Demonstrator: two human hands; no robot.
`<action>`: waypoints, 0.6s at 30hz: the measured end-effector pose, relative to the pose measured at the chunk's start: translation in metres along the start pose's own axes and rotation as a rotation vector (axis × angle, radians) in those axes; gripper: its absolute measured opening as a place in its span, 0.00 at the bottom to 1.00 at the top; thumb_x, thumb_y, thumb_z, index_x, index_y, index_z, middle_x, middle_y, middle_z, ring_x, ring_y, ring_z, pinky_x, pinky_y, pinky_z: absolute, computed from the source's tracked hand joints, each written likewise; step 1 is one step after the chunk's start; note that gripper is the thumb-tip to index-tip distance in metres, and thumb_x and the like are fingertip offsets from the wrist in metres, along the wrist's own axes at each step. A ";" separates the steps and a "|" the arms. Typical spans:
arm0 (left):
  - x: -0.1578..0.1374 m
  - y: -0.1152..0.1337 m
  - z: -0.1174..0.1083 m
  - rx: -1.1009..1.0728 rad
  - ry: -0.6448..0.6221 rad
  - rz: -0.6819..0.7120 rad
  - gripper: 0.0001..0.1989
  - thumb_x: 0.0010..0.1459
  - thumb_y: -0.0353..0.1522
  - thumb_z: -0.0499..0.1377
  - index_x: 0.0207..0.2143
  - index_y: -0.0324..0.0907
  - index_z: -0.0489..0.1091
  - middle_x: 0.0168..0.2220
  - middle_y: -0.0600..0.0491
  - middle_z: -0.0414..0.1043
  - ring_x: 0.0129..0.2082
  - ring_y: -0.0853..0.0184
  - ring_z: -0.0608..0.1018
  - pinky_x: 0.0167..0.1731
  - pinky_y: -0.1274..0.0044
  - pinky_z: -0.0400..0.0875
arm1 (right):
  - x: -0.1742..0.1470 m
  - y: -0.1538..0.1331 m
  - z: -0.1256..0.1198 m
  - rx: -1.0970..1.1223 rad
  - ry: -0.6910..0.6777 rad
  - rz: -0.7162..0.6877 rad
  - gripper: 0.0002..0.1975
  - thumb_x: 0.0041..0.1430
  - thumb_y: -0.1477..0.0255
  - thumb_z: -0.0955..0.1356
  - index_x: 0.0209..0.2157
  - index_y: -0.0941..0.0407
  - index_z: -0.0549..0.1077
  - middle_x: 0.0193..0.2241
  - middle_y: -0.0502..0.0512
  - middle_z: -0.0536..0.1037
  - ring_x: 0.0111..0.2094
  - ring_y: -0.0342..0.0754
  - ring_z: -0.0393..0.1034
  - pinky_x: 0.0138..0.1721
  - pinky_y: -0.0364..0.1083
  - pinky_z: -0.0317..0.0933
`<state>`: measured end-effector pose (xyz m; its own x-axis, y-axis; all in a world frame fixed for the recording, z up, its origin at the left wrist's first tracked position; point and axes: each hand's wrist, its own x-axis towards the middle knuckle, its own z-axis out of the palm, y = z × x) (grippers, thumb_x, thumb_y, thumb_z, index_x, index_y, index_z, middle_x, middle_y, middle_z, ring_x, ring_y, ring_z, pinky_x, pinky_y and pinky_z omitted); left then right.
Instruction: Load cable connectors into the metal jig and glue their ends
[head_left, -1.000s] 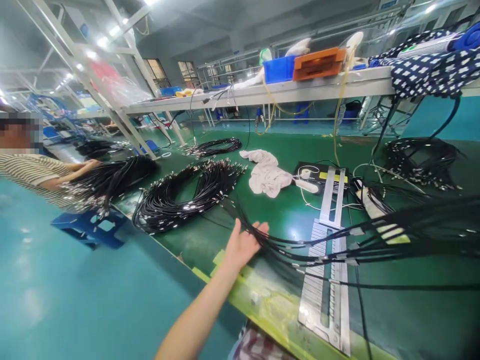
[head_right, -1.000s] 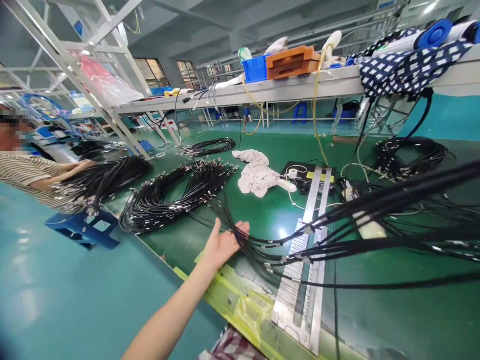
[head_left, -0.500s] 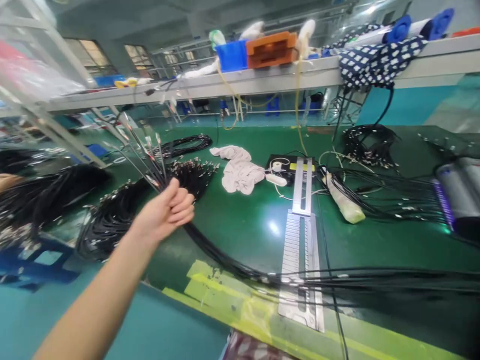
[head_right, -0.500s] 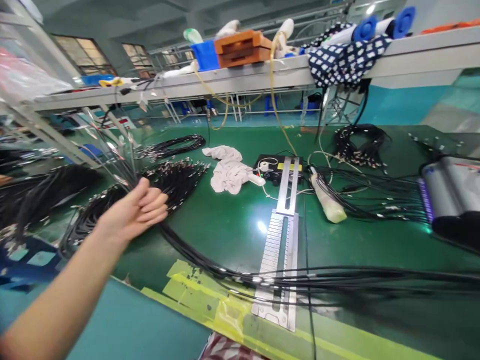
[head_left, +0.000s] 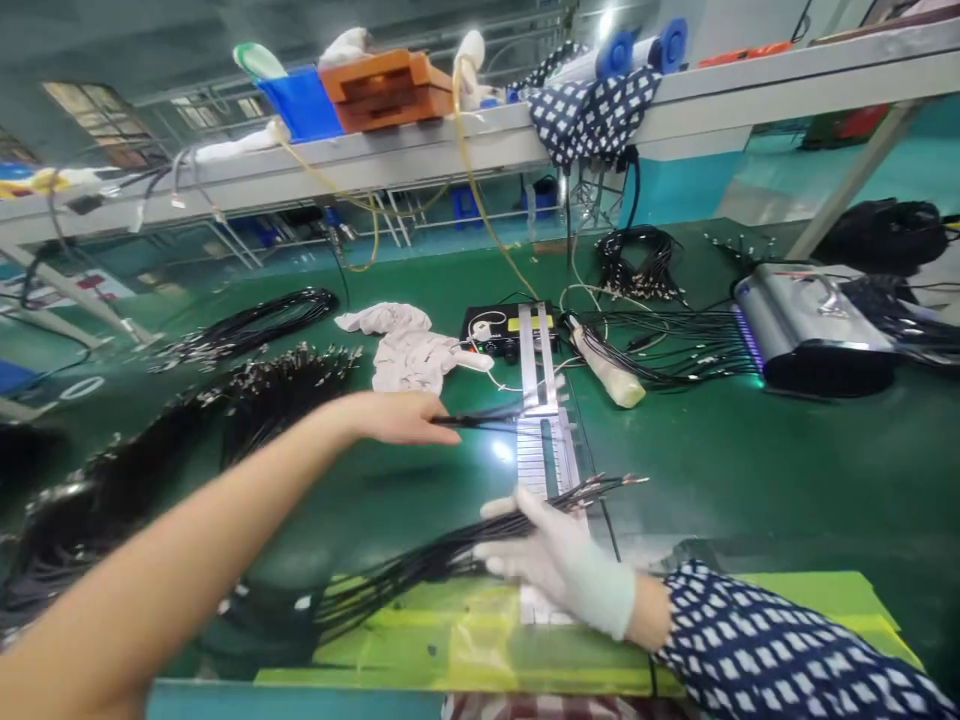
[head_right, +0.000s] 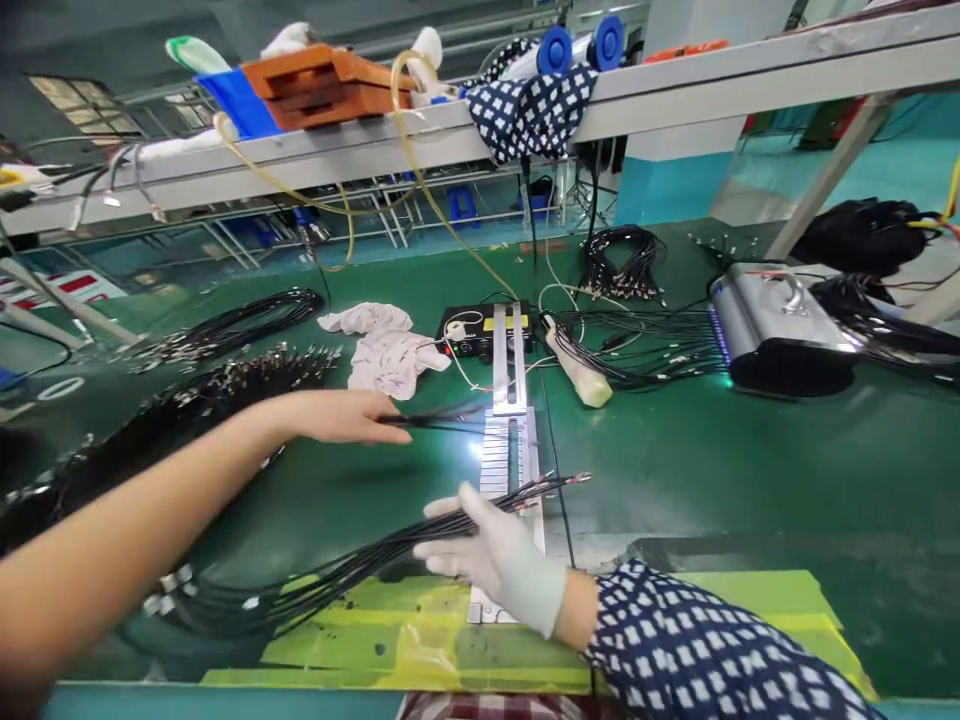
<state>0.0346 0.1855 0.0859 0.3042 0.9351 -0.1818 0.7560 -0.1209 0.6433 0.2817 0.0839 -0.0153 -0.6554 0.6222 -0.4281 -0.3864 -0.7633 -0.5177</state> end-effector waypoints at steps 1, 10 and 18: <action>0.016 -0.008 0.020 0.055 -0.057 0.006 0.19 0.38 0.39 0.73 0.15 0.42 0.65 0.13 0.59 0.62 0.13 0.72 0.64 0.15 0.80 0.54 | 0.008 0.011 -0.001 0.078 0.063 0.036 0.25 0.66 0.51 0.64 0.44 0.61 0.72 0.29 0.58 0.78 0.36 0.47 0.80 0.39 0.42 0.72; 0.054 -0.044 0.116 0.203 -0.029 0.245 0.18 0.58 0.44 0.61 0.47 0.46 0.72 0.46 0.45 0.70 0.46 0.56 0.70 0.48 0.68 0.63 | -0.039 -0.042 -0.030 -0.329 -0.273 0.174 0.29 0.61 0.54 0.69 0.51 0.64 0.71 0.44 0.69 0.79 0.42 0.53 0.79 0.42 0.49 0.73; 0.036 -0.073 0.106 0.203 0.005 0.187 0.15 0.66 0.44 0.53 0.42 0.44 0.73 0.41 0.48 0.70 0.43 0.58 0.69 0.45 0.69 0.62 | 0.052 -0.135 -0.104 -1.438 0.342 -0.685 0.18 0.65 0.72 0.63 0.55 0.55 0.73 0.57 0.60 0.73 0.60 0.54 0.65 0.65 0.59 0.53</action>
<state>0.0522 0.1927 -0.0466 0.4467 0.8920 -0.0698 0.7879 -0.3553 0.5029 0.3670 0.2368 -0.0445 -0.3827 0.9152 0.1261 0.4904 0.3169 -0.8119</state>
